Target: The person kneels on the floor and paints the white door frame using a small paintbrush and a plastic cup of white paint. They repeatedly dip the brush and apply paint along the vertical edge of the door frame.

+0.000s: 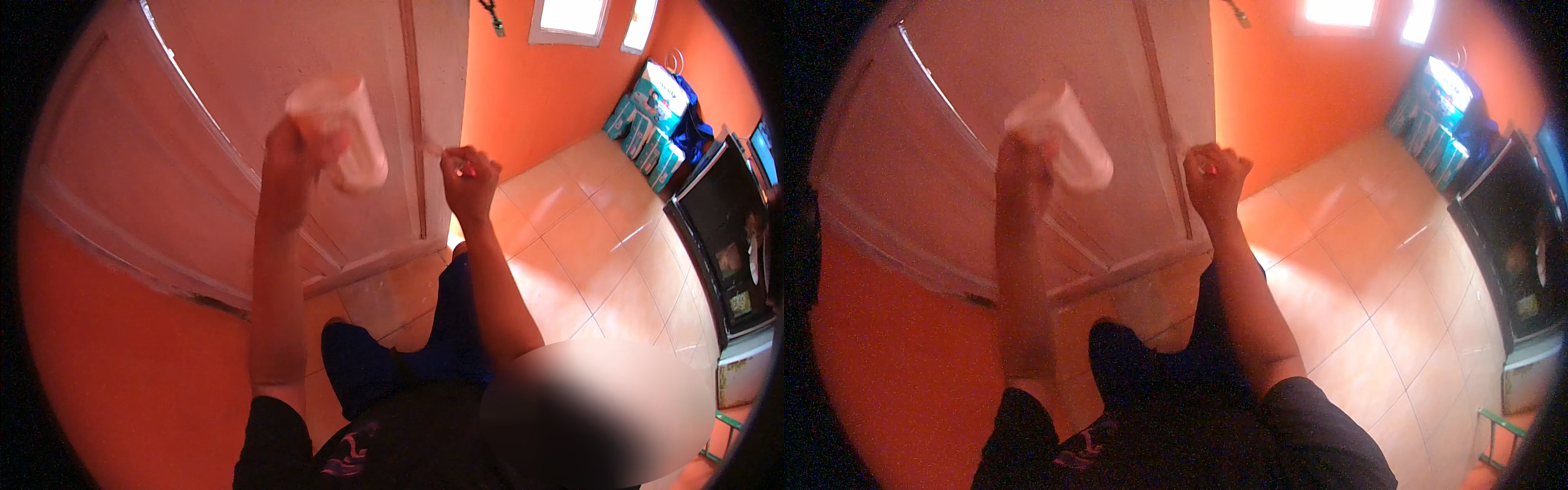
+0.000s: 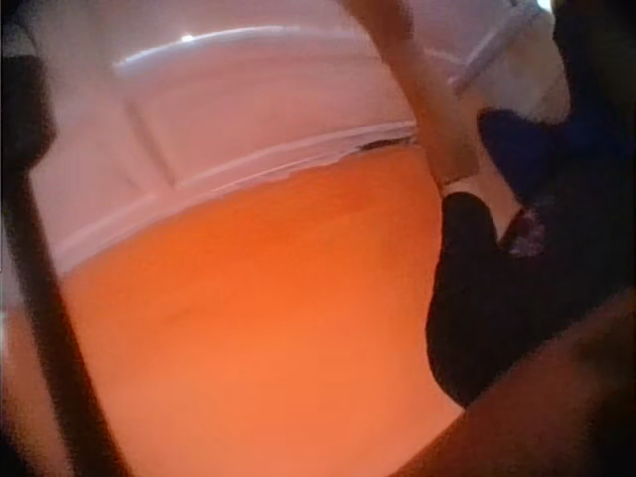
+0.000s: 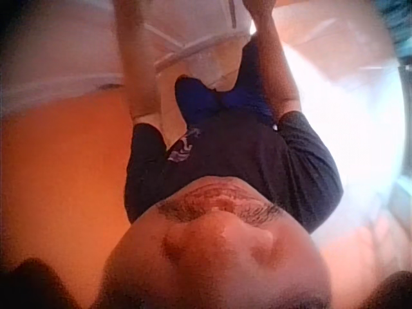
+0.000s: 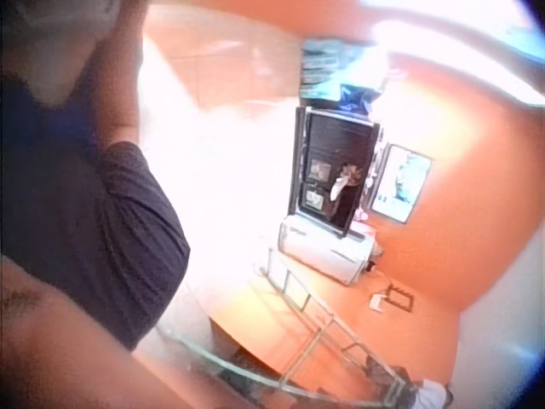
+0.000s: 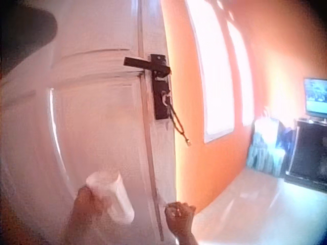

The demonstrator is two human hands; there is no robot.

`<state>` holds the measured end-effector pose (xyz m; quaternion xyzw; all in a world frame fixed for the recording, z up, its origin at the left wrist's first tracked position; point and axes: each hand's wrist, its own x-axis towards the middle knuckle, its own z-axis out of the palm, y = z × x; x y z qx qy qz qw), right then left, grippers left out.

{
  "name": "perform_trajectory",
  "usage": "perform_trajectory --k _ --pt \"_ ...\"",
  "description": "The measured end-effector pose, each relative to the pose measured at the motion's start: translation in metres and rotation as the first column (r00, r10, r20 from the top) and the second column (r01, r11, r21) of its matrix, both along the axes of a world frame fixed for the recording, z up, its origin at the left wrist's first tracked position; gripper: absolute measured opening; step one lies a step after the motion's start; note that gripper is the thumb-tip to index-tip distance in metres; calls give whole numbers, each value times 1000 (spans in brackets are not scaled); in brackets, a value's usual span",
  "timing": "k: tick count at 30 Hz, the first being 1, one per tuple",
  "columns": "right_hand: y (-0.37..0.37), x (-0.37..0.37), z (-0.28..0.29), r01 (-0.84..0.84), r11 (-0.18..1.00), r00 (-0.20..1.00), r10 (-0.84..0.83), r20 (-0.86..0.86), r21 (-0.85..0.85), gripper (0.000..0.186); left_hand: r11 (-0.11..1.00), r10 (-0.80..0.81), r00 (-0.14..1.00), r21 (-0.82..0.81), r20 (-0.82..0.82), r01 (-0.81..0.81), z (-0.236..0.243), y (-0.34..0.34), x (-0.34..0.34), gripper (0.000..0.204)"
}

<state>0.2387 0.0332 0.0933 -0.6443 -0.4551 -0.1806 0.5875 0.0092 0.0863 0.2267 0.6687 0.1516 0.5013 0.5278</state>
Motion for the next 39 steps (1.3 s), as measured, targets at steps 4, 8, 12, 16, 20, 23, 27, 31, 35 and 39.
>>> perform_trajectory --k 4,8,12,16,20,23,27,31,35,39 --pt "2 -1 50 -61 953 987 13 160 296 7 985 113 990 -120 -84 -122 -95 -12 -53 55" --pt "13 10 -11 -15 986 996 1 86 166 7 978 139 958 -118 -251 -173 -194 -36 -94 58" --pt "-5 11 -85 59 993 998 -58 14 -101 8 904 225 818 -199 -529 -377 -280 -69 -131 58" --pt "0 18 -62 57 998 984 -62 -165 -34 12 871 170 865 -338 -472 -356 -329 -85 -141 58" --pt "12 4 38 -112 917 895 261 -362 383 11 827 180 835 -379 -519 -414 -382 -83 -143 56" --pt "15 -8 53 -154 809 818 427 -386 567 10 776 214 874 -467 -436 -423 -388 -82 -137 55" --pt "13 13 -67 -38 963 865 166 -473 267 12 718 305 906 -553 -295 -422 -434 -74 -137 55" --pt "-8 23 -149 -78 994 777 109 -620 76 15 668 297 902 -607 -312 -430 -445 -79 -145 54" --pt "2 51 -99 -7 989 851 85 -518 151 16 693 263 911 -594 -318 -408 -473 -76 -158 55" --pt "26 62 37 -76 798 870 345 -351 598 20 607 275 913 -682 -301 -408 -485 -73 -171 56"
